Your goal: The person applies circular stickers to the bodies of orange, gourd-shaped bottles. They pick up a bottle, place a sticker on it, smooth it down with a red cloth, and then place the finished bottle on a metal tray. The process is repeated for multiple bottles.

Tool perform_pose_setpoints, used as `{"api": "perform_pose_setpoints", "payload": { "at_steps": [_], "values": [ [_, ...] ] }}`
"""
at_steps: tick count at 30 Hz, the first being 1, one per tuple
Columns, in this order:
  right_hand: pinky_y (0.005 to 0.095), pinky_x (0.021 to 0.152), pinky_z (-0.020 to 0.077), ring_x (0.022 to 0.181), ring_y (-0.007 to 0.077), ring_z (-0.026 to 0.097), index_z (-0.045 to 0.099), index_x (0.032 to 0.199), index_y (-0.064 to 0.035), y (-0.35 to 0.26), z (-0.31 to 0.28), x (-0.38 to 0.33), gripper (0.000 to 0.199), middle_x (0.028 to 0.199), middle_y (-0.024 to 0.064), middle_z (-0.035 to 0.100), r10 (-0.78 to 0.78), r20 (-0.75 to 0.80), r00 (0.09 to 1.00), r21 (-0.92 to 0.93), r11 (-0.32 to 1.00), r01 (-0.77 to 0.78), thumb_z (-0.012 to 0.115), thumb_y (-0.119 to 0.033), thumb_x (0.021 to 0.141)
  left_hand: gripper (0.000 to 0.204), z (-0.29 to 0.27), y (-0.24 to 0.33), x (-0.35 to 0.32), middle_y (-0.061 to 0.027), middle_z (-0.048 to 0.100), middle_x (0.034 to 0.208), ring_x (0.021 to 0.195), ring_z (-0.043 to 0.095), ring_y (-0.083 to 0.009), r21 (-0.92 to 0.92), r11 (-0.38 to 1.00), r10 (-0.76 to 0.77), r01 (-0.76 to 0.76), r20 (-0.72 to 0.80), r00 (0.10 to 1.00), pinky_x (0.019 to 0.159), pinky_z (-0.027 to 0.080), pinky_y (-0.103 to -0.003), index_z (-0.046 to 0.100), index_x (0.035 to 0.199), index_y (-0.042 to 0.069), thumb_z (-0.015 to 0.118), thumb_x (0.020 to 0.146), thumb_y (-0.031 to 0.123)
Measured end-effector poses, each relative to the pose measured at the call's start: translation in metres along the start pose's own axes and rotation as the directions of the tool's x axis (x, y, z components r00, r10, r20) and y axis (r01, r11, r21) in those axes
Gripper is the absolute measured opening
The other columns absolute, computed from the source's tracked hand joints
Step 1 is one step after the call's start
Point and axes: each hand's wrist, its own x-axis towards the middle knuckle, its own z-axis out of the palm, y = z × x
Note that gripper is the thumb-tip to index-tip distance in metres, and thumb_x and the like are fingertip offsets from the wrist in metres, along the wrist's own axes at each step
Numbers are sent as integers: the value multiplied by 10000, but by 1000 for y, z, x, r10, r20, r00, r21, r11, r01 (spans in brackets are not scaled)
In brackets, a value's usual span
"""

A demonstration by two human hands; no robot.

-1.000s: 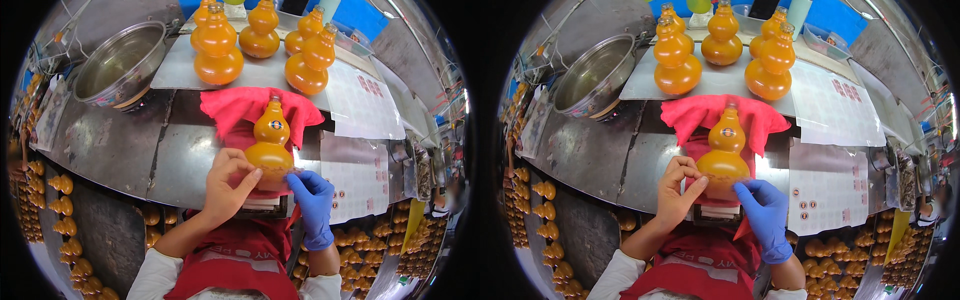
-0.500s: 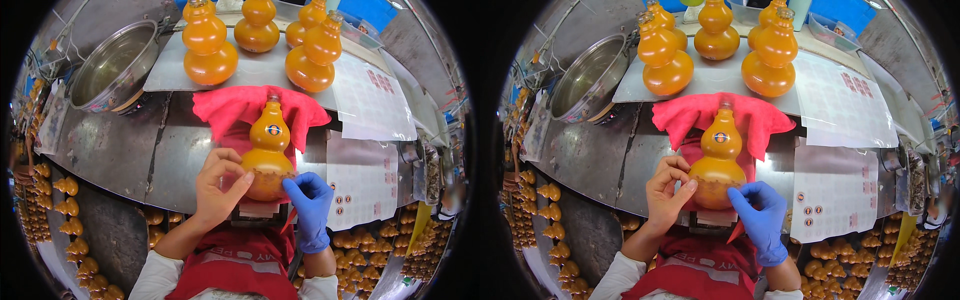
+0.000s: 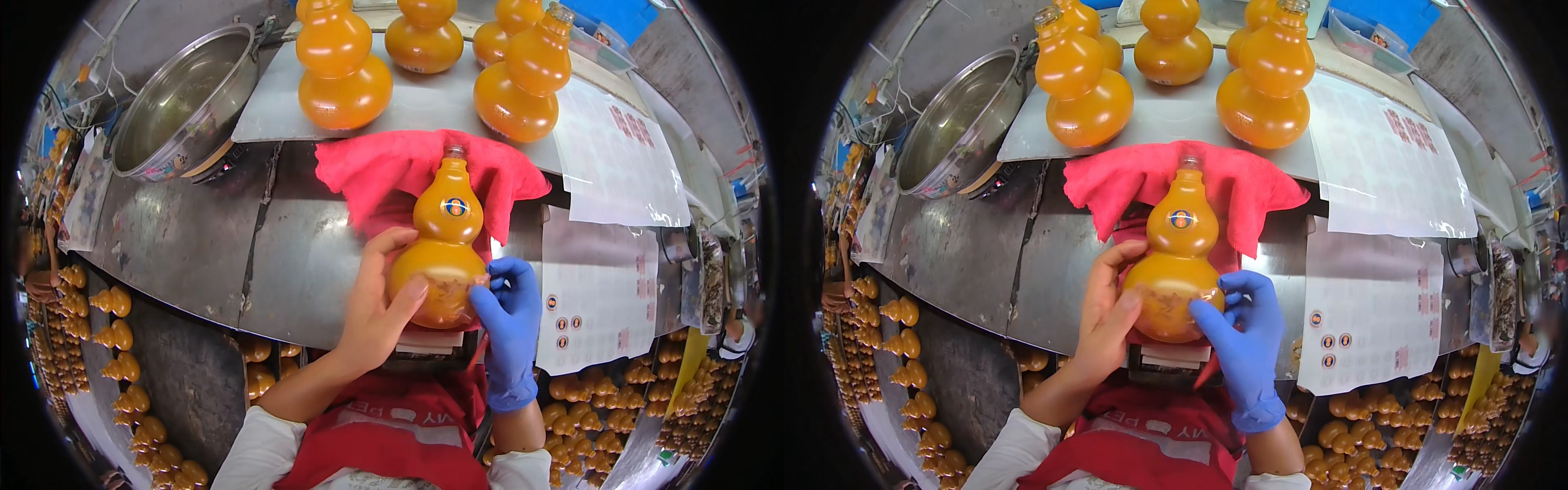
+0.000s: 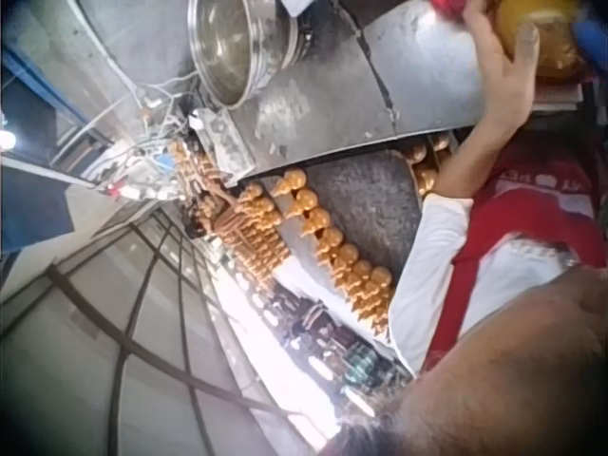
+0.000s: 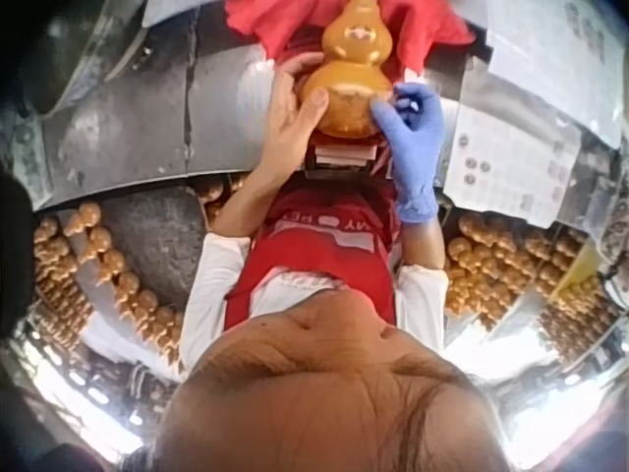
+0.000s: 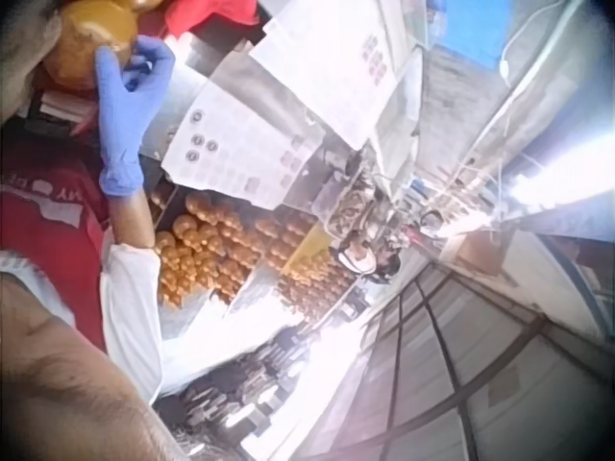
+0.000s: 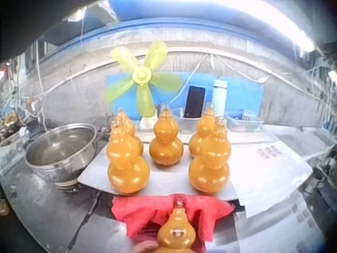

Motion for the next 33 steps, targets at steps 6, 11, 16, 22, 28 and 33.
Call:
{"api": "perform_pose_setpoints", "payload": {
  "at_steps": [6, 11, 16, 22, 28, 33],
  "values": [
    [157, 615, 367, 684, 21, 430, 521, 979, -62, 7, 0, 6, 297, 829, -41, 468, 47, 26, 999, 91, 995, -49, 740, -64, 780, 387, 2, -6, 1, -90, 367, 1284, 1213, 378, -157, -154, 985, -84, 83, 1, 996, 1042, 287, -284, 371, 1300, -5, 468, 953, 137],
    [155, 603, 354, 681, 14, 422, 543, 949, -42, 7, 1, 9, 223, 797, -43, 482, 10, 33, 999, 107, 994, -13, 716, -70, 812, 372, 1, -7, 1, -76, 395, 1271, 1201, 387, -140, -196, 974, -121, 117, -10, 993, 1034, 295, -286, 397, 1287, -2, 441, 960, 171],
    [156, 604, 353, 686, 14, 427, 577, 952, -47, 8, 1, 9, 177, 803, -49, 492, -42, 15, 999, 78, 996, 40, 702, -90, 835, 368, 1, -8, 3, -71, 437, 1270, 1198, 403, -134, -311, 947, -80, 76, -1, 997, 1035, 303, -290, 406, 1301, 20, 453, 960, 151],
    [159, 610, 341, 658, 25, 394, 662, 1134, -94, 5, -9, -7, 357, 863, -49, 458, -437, 113, 892, -379, 811, 445, 727, -66, 784, 343, -22, 11, 2, -102, 438, 1315, 1232, 411, -214, 422, 828, 334, -369, 158, 929, 1035, 332, -330, 561, 1274, 82, 519, 939, 139],
    [186, 633, 374, 776, 68, 430, 679, 1151, -133, 4, -13, -4, 493, 913, -22, 435, -390, 243, 888, -469, 755, 459, 816, -128, 678, 392, -37, 12, 9, -177, 374, 1392, 1239, 447, -318, 424, 789, 269, -445, 412, 870, 1040, 350, -379, 606, 1245, 121, 637, 856, 97],
    [185, 632, 375, 749, 61, 418, 680, 1152, -133, 9, -19, 3, 516, 932, -24, 452, -387, 293, 874, -451, 750, 484, 826, -131, 658, 407, -44, 8, 14, -164, 377, 1387, 1245, 440, -305, 385, 790, 285, -478, 460, 841, 1041, 349, -376, 593, 1261, 112, 622, 857, 74]
  ]
}}
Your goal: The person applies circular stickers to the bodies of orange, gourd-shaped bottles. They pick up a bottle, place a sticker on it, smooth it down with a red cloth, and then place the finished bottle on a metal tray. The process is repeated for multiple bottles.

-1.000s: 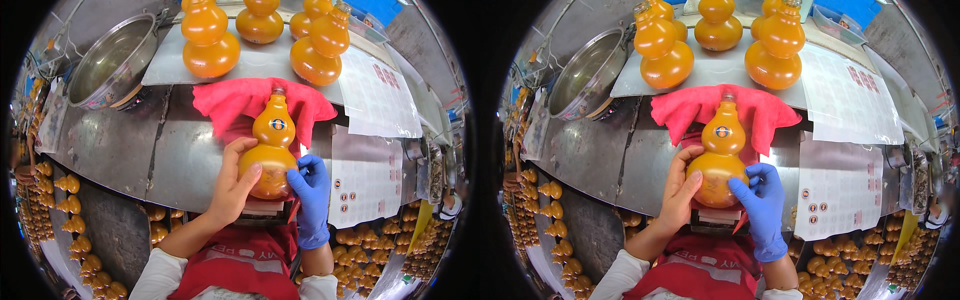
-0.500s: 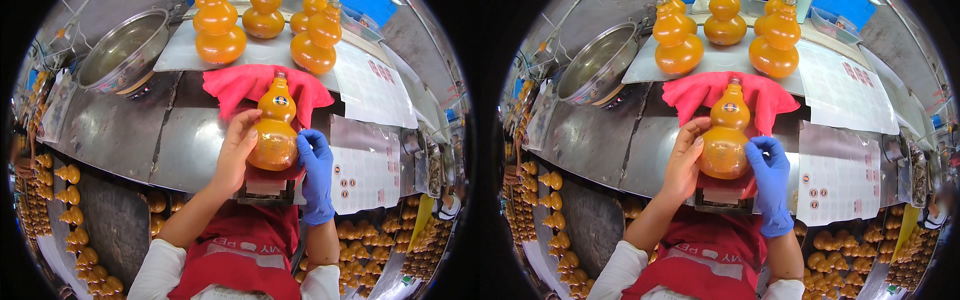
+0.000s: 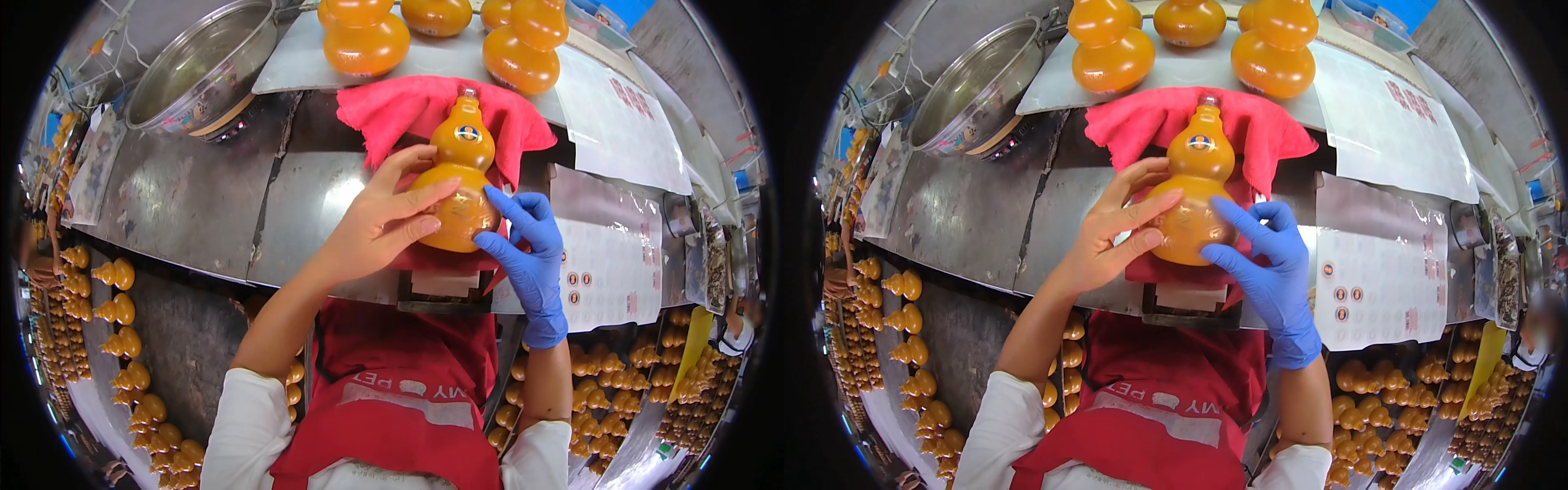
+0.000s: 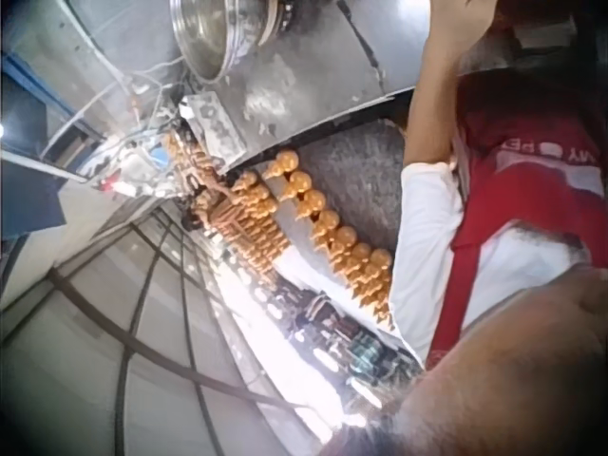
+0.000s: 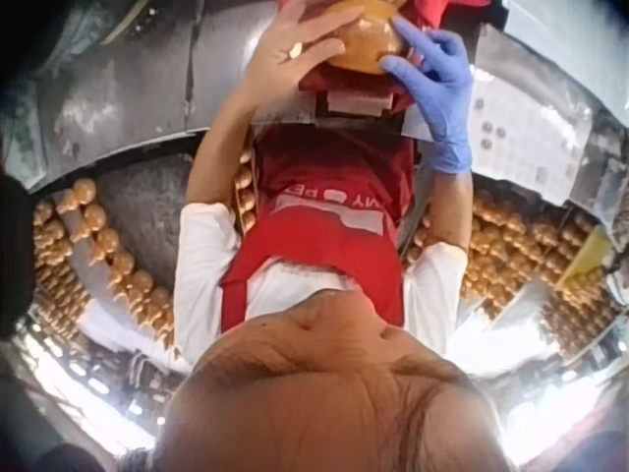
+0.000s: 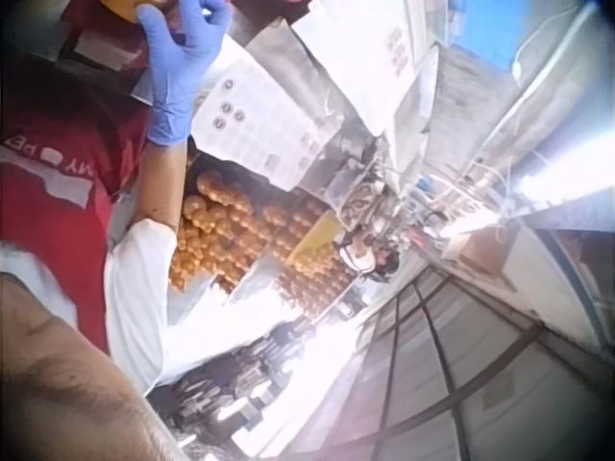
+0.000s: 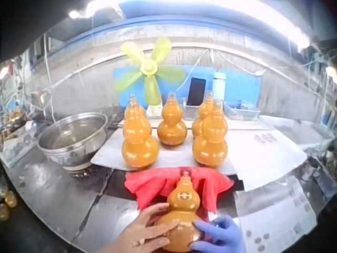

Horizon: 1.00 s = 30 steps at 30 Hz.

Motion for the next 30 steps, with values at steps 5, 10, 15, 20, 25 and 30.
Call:
{"api": "perform_pose_setpoints", "payload": {
  "at_steps": [5, 10, 15, 20, 25, 30],
  "values": [
    [160, 592, 310, 652, 18, 352, 651, 1199, -124, 10, -11, 2, 477, 899, -55, 475, 82, -34, 996, 182, 980, -74, 734, -35, 738, 385, -2, 1, -1, -156, 366, 1406, 1273, 411, -291, -153, 988, -10, 8, -12, 1000, 1050, 332, -388, 582, 1273, 86, 574, 888, 92],
    [168, 587, 335, 650, 22, 367, 676, 1161, -131, -4, 4, -5, 417, 906, -41, 464, -54, -80, 995, 11, 998, 56, 735, -58, 755, 387, -1, -1, -2, -165, 351, 1419, 1282, 407, -299, 19, 999, 48, -49, 37, 998, 1026, 361, -380, 577, 1280, 77, 574, 894, 98],
    [167, 599, 354, 653, 25, 378, 683, 1154, -147, 6, 6, -4, 450, 941, -31, 437, -44, -70, 997, 48, 998, 48, 769, -76, 718, 438, -3, -5, -3, -156, 339, 1419, 1289, 404, -284, -22, 999, 32, -31, 73, 997, 1023, 369, -369, 553, 1307, 87, 607, 872, 77],
    [168, 628, 361, 676, 25, 382, 650, 1191, -91, -1, -2, -4, 457, 946, -24, 463, 34, -78, 996, 93, 995, -27, 743, -45, 745, 473, -3, -4, -5, -177, 338, 1420, 1285, 390, -320, -64, 998, -15, 12, -44, 999, 1068, 305, -401, 532, 1324, 106, 621, 861, 145],
    [213, 698, 418, 737, 95, 460, 672, 1157, -109, 1, 8, -7, 415, 898, 10, 471, -134, -68, 989, -67, 989, 129, 743, -60, 752, 381, 6, -5, -8, -195, 341, 1417, 1301, 382, -334, 11, 1000, 18, -18, -32, 999, 1066, 311, -390, 578, 1268, 71, 564, 888, 93],
    [176, 621, 371, 643, 39, 413, 651, 1177, -73, 18, -10, -6, 344, 863, -24, 483, 300, -143, 943, 307, 919, -246, 678, -107, 836, 463, 8, -7, -10, -185, 309, 1448, 1355, 302, -306, -150, 987, -61, 56, -26, 998, 1099, 246, -393, 485, 1348, 43, 540, 889, 76]
  ]
}}
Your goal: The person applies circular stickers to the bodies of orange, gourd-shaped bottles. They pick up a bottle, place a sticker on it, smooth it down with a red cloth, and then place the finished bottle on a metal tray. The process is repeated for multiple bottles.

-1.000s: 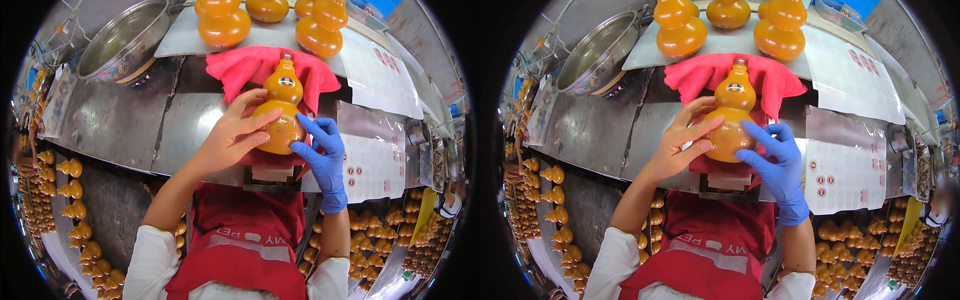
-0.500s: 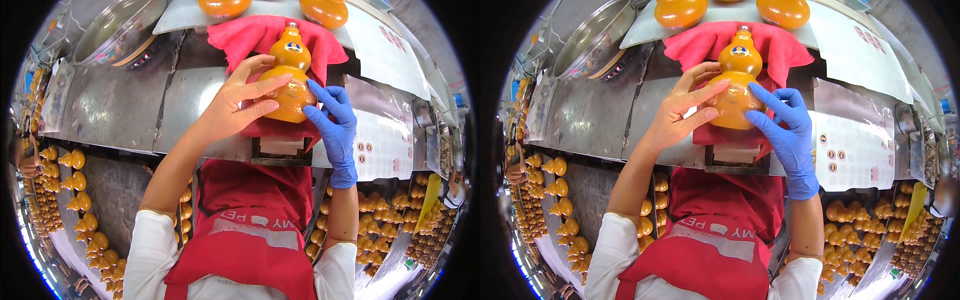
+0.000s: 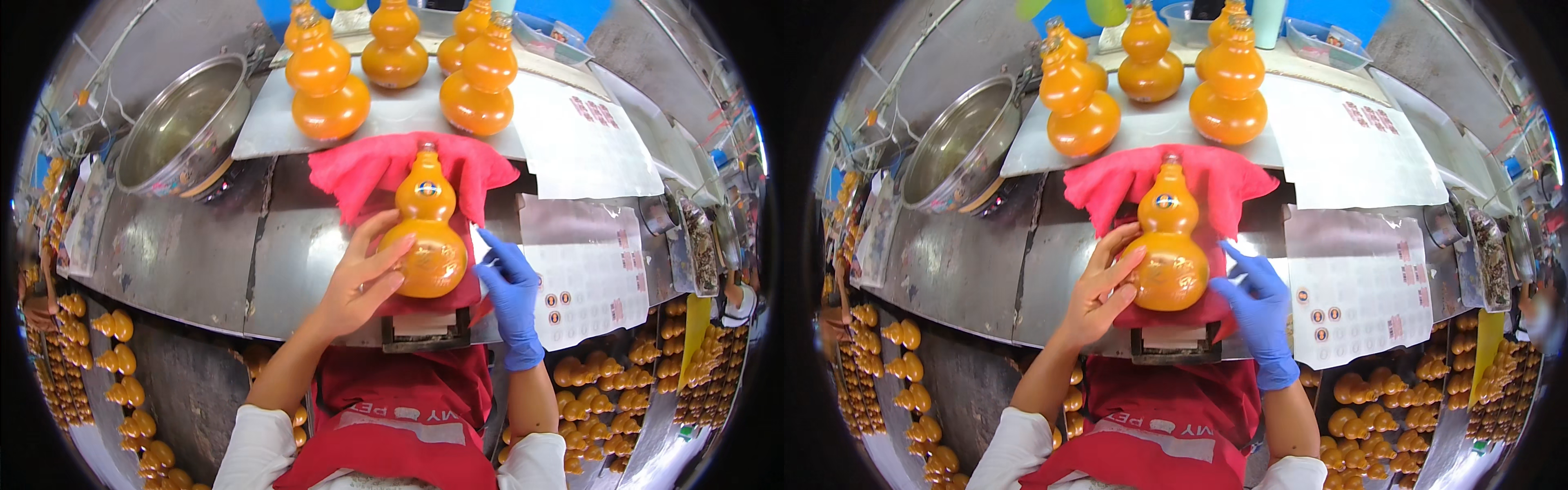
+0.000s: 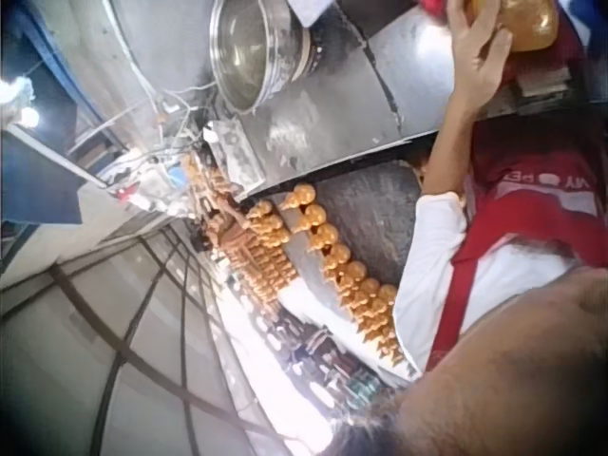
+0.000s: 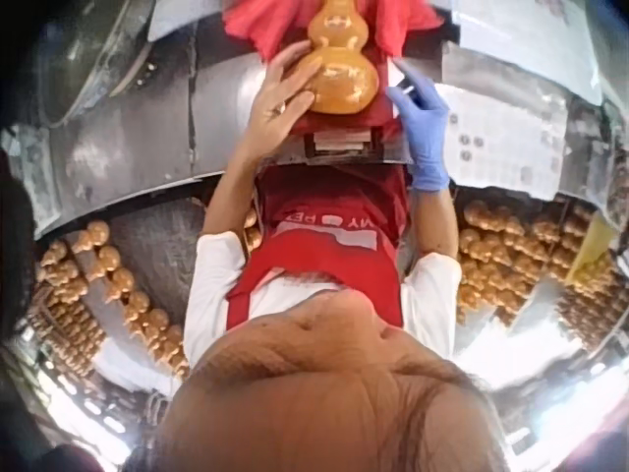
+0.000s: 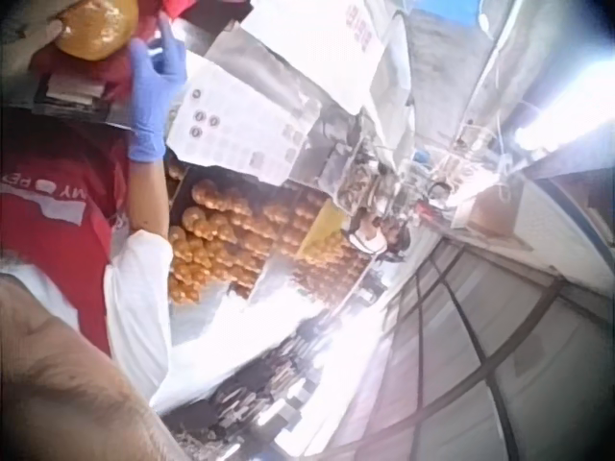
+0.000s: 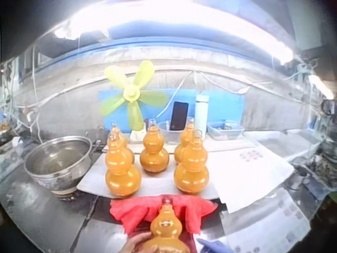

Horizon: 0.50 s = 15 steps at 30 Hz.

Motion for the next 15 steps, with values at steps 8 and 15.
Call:
{"api": "perform_pose_setpoints", "payload": {
  "at_steps": [8, 15],
  "values": [
    [292, 842, 493, 962, 142, 576, 479, 1224, -18, -57, 0, -12, 406, 1058, 92, 577, 22, -106, 994, 120, 993, -9, 583, -25, 831, 633, 19, 5, 7, -203, 214, 1491, 1395, 183, -322, -22, 993, -121, 119, -123, 985, 1135, 115, -385, 196, 1450, -50, 299, 995, 378],
    [310, 869, 466, 965, 189, 583, 502, 1171, -23, -52, 32, -22, 322, 1064, 105, 581, -118, 6, 993, -198, 973, 117, 591, -41, 862, 529, 26, 20, 15, -231, 177, 1491, 1381, 199, -353, 137, 978, -143, 159, -126, 982, 1124, 150, -399, 229, 1445, -28, 377, 974, 164]
  ]
}}
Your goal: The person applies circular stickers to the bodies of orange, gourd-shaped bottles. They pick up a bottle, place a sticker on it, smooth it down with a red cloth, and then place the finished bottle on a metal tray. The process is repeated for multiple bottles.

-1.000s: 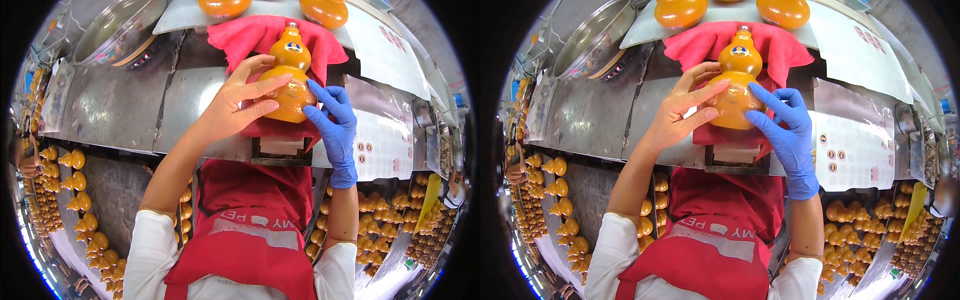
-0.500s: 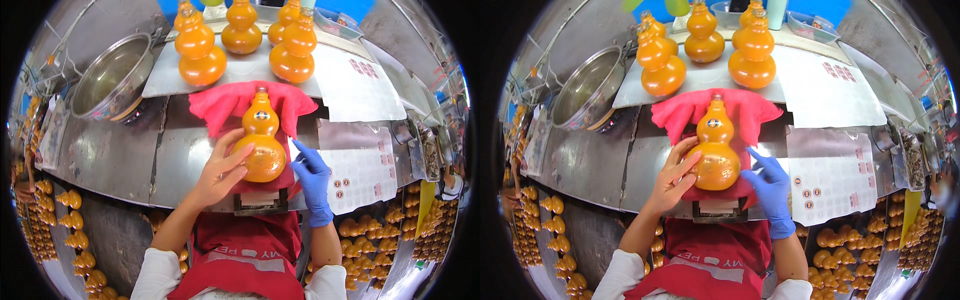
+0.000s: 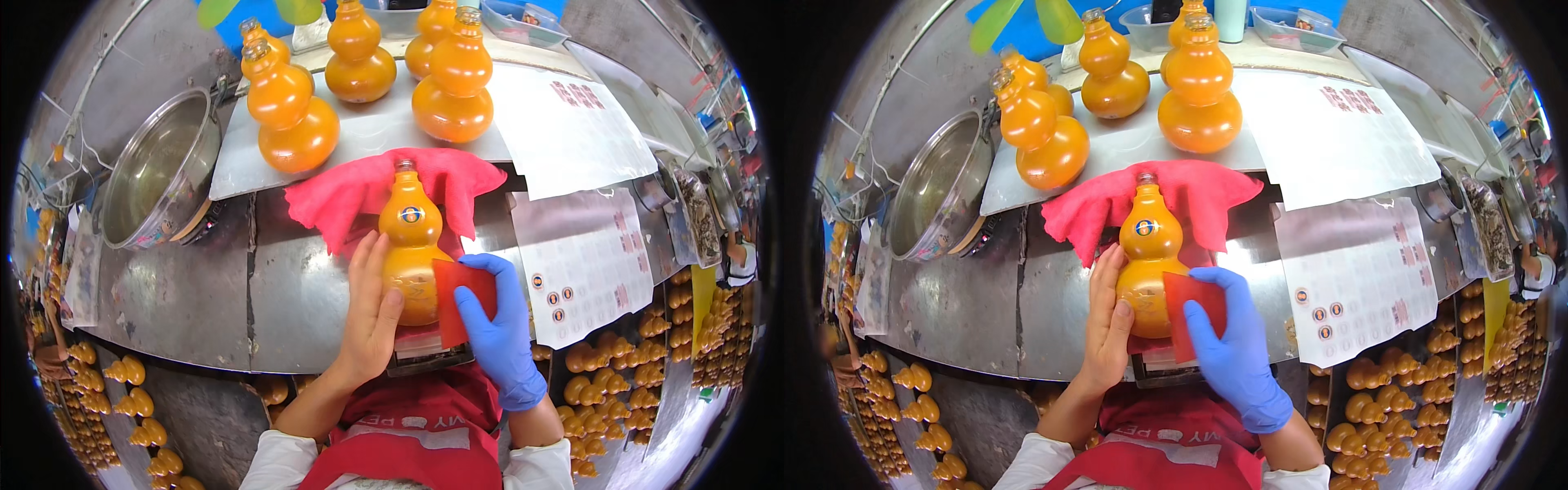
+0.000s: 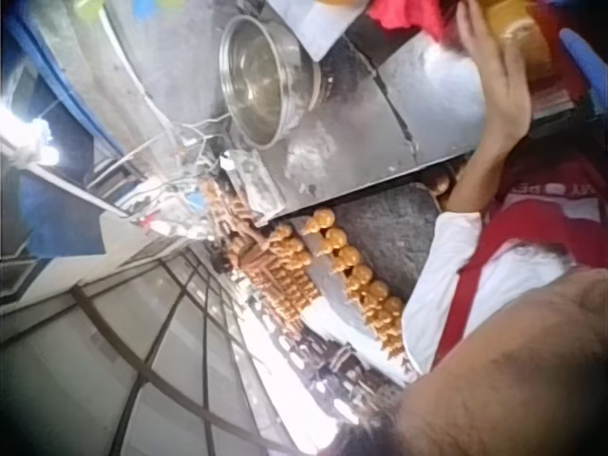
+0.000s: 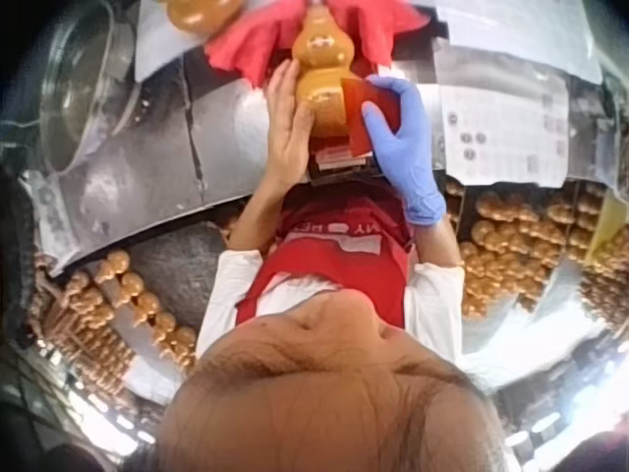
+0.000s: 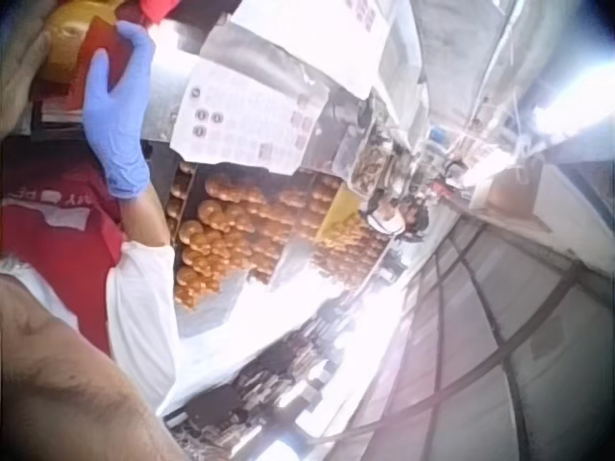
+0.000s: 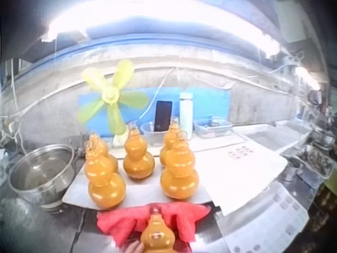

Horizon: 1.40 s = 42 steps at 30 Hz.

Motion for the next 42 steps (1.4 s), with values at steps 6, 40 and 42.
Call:
{"api": "perform_pose_setpoints", "payload": {
  "at_steps": [6, 40, 42],
  "values": [
    [317, 943, 414, 1072, 196, 526, 500, 1167, -7, 28, -5, 2, 313, 1123, 113, 551, 43, -52, 998, 36, 999, -41, 586, -59, 870, 550, 3, -8, -1, -232, 176, 1491, 1377, 202, -360, -32, 999, -11, 12, 7, 1000, 1122, 147, -408, 230, 1444, -30, 395, 970, 195],
    [253, 610, 416, 775, 107, 525, 701, 993, -143, 14, 11, -10, 370, 1014, -34, 598, -791, 482, 378, -405, 181, 896, 691, -124, 623, 669, -20, -9, 7, -121, 347, 1429, 1344, 326, -238, -872, 387, -283, 301, 198, 938, 1117, 258, -383, 271, 1441, 45, 596, 857, 47],
    [257, 607, 421, 775, 111, 531, 701, 996, -142, 15, 11, -10, 359, 1012, -32, 602, -773, 509, 378, -371, 200, 907, 715, -118, 638, 668, -19, -10, 7, -123, 345, 1428, 1345, 323, -241, -880, 366, -303, 303, 195, 933, 1122, 247, -384, 267, 1440, 37, 599, 861, 62]
  ]
}}
